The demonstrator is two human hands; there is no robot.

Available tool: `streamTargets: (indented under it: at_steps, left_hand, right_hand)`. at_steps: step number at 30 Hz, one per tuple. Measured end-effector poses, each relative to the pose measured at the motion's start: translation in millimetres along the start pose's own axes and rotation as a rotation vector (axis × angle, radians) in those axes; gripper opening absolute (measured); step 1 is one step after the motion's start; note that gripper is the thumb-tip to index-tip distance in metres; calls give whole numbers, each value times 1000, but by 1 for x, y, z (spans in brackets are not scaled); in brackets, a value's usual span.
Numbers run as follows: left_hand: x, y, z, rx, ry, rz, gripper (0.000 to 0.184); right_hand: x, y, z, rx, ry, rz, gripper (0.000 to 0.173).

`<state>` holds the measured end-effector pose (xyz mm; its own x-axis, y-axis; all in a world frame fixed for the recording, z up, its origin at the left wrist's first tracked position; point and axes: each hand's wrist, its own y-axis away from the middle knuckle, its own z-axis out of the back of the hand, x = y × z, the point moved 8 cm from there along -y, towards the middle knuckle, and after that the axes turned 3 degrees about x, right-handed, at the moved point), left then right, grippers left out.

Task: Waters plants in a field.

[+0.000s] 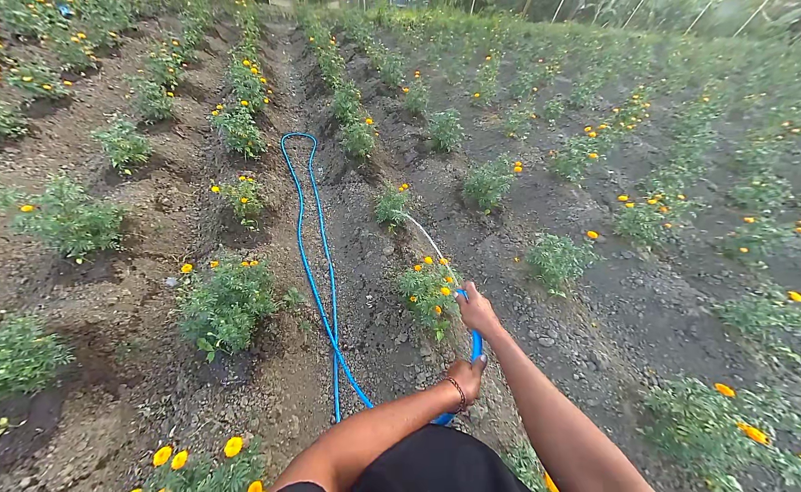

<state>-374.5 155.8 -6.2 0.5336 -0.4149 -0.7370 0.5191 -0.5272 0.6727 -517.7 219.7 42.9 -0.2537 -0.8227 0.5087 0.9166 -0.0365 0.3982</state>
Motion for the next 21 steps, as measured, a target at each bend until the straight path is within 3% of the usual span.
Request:
streamTargets:
  at_steps: [21]
  left_hand:
    - [3,-3,-18,50,26,64,67]
  right_hand:
    - [-31,4,-7,66,16,-113,38]
